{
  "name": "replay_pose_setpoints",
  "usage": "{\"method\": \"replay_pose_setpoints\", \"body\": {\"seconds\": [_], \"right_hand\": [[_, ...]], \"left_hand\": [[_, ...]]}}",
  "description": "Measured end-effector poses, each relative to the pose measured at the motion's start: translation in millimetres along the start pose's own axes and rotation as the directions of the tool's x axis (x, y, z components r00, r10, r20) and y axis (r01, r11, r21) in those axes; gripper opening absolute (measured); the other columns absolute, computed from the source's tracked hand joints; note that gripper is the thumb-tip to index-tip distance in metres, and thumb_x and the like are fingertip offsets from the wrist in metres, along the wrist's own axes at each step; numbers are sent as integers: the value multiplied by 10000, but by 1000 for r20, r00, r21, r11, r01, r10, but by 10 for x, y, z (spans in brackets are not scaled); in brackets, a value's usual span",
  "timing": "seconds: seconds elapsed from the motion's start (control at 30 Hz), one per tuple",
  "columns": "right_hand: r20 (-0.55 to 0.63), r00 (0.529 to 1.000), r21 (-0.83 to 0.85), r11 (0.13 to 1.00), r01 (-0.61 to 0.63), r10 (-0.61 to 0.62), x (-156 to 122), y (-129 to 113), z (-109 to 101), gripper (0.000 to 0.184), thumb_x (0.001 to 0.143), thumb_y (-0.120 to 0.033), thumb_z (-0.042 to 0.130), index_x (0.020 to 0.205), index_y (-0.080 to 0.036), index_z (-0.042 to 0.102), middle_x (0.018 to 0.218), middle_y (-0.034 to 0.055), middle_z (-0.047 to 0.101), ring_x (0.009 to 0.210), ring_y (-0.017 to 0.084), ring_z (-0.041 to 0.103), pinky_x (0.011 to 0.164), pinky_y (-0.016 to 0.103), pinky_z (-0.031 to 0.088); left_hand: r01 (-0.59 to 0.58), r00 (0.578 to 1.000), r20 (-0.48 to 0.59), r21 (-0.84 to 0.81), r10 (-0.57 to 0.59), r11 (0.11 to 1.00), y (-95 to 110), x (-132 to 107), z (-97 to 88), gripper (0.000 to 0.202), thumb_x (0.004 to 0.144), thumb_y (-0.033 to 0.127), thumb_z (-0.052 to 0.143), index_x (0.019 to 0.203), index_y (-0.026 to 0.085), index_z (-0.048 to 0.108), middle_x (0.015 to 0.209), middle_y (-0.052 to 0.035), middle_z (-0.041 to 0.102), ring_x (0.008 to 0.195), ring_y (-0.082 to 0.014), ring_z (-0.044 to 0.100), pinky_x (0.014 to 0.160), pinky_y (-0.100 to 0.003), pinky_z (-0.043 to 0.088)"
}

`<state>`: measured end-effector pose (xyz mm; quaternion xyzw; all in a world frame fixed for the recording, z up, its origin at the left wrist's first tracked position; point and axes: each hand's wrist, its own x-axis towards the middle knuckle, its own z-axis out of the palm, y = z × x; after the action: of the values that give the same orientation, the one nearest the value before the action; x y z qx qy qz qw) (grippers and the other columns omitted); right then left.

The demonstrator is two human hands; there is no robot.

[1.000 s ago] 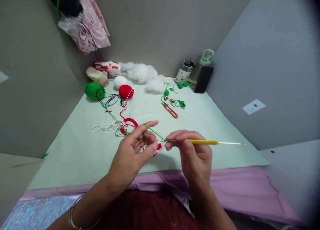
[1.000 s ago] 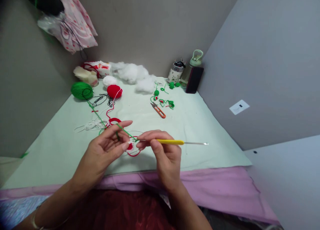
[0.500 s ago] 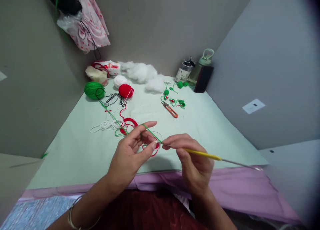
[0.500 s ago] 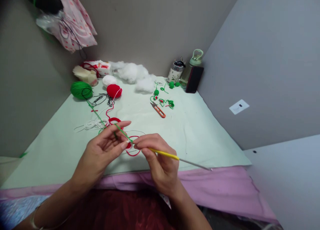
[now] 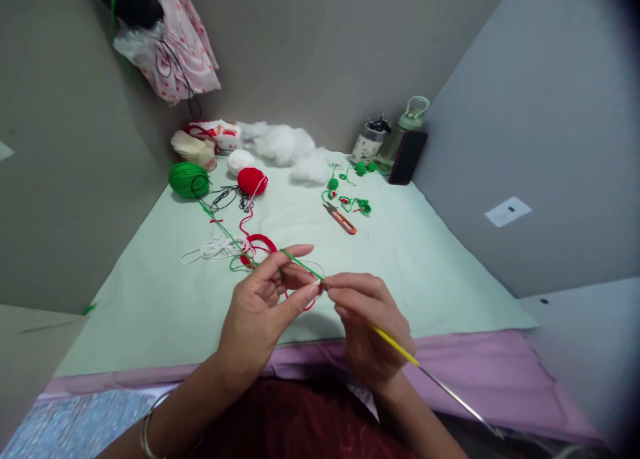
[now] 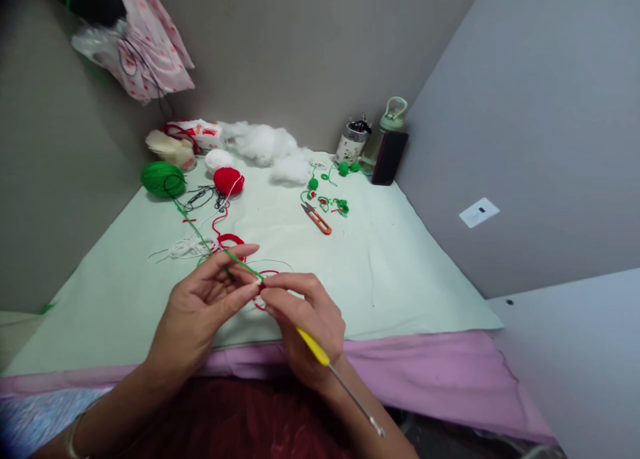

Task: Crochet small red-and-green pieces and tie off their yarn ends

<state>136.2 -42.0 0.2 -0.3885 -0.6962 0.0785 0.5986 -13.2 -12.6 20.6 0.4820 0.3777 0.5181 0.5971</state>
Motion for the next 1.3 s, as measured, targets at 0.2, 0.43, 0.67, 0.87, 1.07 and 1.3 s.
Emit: {"method": "replay_pose_setpoints", "body": {"seconds": [0.2,0.43,0.67,0.87,1.07,1.3], "right_hand": [[0,930,400,852,-336,367,33,96,78,183,966,-181,587,984,-261,751,993,52,691,950,181,663,799,327,567],[168,847,688,555,-468,505,135,206,68,147,917,-343,677,855,-213,709,840,32,670,682,131,598,647,274,528],[320,867,634,594,-496,383,140,262,-89,164,967,-294,606,869,-204,701,814,32,663,767,156,614,711,294,520],[300,929,274,913,-302,218,170,145,-237,174,989,-165,541,997,-225,705,927,49,715,912,187,672,816,356,549],[227,973,66,997,-52,36,136,29,-216,294,950,-59,551,1140,-250,672,1016,55,727,952,187,678,798,353,564],[72,996,-48,998,-51,55,16,6,-89,333,939,-71,562,1156,-289,689,960,42,704,900,189,685,751,342,591]], "left_hand": [[26,999,31,-21,-25,999,10,-9,7,392,819,249,775,1190,197,662,788,9,685,769,-120,661,764,-233,548],[-28,996,91,71,21,997,-14,58,-49,554,803,223,774,1325,226,588,982,-25,658,819,-127,632,806,-263,534],[-250,939,322,390,123,886,79,125,-149,395,913,204,644,1307,225,638,837,-8,687,780,-147,626,819,-284,499],[-465,873,414,547,258,696,174,141,-216,371,941,180,580,1302,238,645,862,-16,672,837,-169,620,846,-301,483],[-419,901,346,532,263,736,198,96,-175,384,907,229,654,1290,250,652,892,-19,689,853,-175,646,871,-313,501],[-250,967,65,405,245,880,24,10,-52,469,842,199,712,1305,242,657,850,-11,680,836,-175,629,922,-327,494]]}}
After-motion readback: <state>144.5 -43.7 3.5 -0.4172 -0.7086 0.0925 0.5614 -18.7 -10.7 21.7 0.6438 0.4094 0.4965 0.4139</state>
